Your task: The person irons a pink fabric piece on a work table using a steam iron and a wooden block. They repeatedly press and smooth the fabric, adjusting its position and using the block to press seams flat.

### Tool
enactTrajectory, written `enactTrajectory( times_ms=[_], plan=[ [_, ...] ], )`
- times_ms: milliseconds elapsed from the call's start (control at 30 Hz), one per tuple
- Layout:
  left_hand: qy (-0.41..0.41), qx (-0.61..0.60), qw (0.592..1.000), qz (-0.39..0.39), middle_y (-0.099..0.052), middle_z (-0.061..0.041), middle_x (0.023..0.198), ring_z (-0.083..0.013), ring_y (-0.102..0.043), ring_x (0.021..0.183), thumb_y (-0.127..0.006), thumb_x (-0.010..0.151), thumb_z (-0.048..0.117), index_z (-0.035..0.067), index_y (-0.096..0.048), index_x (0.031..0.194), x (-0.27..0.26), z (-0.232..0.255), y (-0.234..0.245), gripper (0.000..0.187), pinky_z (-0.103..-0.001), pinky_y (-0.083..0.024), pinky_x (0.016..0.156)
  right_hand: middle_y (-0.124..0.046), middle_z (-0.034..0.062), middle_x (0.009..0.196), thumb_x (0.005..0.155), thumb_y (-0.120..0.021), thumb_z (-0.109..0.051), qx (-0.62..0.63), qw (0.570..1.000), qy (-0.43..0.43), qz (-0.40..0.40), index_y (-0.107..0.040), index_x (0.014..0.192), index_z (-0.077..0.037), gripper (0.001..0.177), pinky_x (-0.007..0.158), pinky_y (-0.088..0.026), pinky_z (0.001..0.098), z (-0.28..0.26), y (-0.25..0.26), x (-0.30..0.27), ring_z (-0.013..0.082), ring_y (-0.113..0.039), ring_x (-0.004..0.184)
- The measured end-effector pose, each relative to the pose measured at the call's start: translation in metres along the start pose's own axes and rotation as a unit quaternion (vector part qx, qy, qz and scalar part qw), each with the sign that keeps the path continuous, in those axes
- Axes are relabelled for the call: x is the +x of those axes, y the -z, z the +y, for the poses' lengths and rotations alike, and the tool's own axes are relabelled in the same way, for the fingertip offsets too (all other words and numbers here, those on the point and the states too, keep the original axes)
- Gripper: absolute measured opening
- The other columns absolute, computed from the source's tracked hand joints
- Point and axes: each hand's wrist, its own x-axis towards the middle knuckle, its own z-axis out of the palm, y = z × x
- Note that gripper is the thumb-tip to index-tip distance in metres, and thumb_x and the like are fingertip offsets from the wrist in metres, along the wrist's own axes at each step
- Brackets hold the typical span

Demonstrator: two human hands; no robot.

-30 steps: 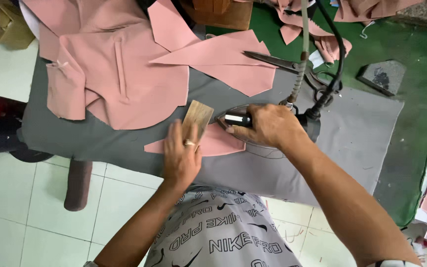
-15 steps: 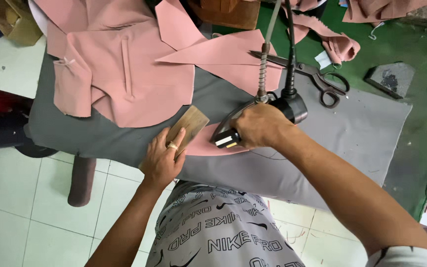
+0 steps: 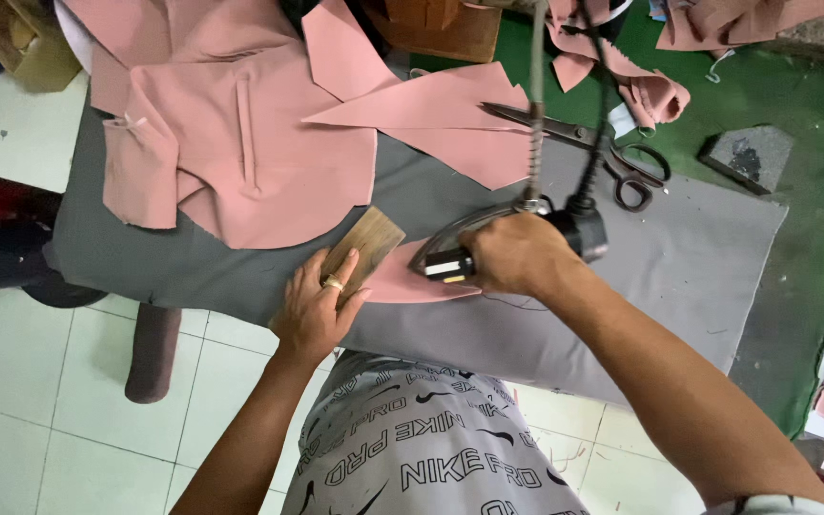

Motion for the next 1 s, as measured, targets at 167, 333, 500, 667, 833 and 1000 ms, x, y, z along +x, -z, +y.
enactTrajectory(
  times_ms=[167, 333, 500, 667, 833, 1000],
  plan=[
    [0.003, 0.037, 0.999, 0.010, -0.059, -0.017, 0.133, -0.0400, -0.064, 0.109, -0.066, 0.092, 0.054, 0.029, -0.058, 0.150, -0.008, -0.007, -0.012, 0.064, -0.053, -0.052, 0.077, -0.080, 0.0045, 0.091, 0.080, -0.070, -0.045, 0.042, 0.990, -0.129, -0.030, -0.074, 0.105, -0.024, 0.034, 0.084, -0.063, 0.0444, 0.008, 0.009, -0.023, 0.0266, -0.077, 0.096],
    [0.011, 0.021, 1.000, -0.008, -0.060, -0.019, 0.130, -0.0424, -0.066, 0.106, -0.070, 0.091, 0.047, 0.028, -0.058, 0.150, -0.001, -0.004, -0.008, 0.064, -0.054, -0.053, 0.077, -0.079, 0.0083, 0.091, 0.082, -0.068, -0.043, 0.099, 0.970, -0.218, 0.025, -0.074, 0.110, -0.020, 0.036, 0.082, -0.062, 0.0454, 0.008, 0.001, -0.029, 0.0293, -0.077, 0.094],
    [-0.025, -0.025, 0.999, 0.014, -0.064, -0.019, 0.120, -0.0426, -0.069, 0.095, -0.076, 0.086, 0.045, 0.033, -0.069, 0.139, 0.019, 0.010, -0.015, 0.055, -0.051, -0.055, 0.074, -0.078, 0.0152, 0.098, 0.086, -0.068, -0.048, 0.190, 0.913, -0.355, 0.068, -0.072, 0.118, -0.013, 0.047, 0.082, -0.062, 0.0507, 0.003, -0.004, -0.025, 0.0347, -0.076, 0.097],
    [-0.116, -0.058, 0.990, -0.046, -0.063, -0.019, 0.126, -0.0400, -0.068, 0.105, -0.072, 0.089, 0.044, 0.036, -0.068, 0.138, 0.032, 0.056, -0.015, 0.050, -0.049, -0.054, 0.083, -0.076, 0.0172, 0.096, 0.085, -0.070, -0.052, 0.230, 0.882, -0.403, 0.086, -0.073, 0.117, -0.012, 0.051, 0.079, -0.062, 0.0519, 0.013, -0.017, -0.029, 0.0363, -0.076, 0.095],
    [-0.162, -0.057, 0.980, -0.098, -0.059, -0.020, 0.133, -0.0402, -0.062, 0.119, -0.073, 0.088, 0.039, 0.029, -0.070, 0.134, 0.024, 0.059, -0.040, 0.047, -0.050, -0.050, 0.093, -0.076, 0.0194, 0.096, 0.088, -0.071, -0.047, 0.247, 0.867, -0.421, 0.100, -0.074, 0.117, -0.009, 0.048, 0.079, -0.062, 0.0515, 0.021, -0.015, -0.051, 0.0375, -0.076, 0.095],
    [-0.177, -0.080, 0.979, -0.057, -0.059, -0.018, 0.127, -0.0390, -0.063, 0.114, -0.070, 0.092, 0.041, 0.031, -0.065, 0.140, 0.042, 0.069, -0.045, 0.049, -0.050, -0.051, 0.089, -0.076, 0.0185, 0.099, 0.087, -0.070, -0.052, 0.267, 0.854, -0.439, 0.077, -0.074, 0.121, -0.011, 0.054, 0.081, -0.061, 0.0499, 0.030, -0.020, -0.067, 0.0368, -0.075, 0.099]
  ],
)
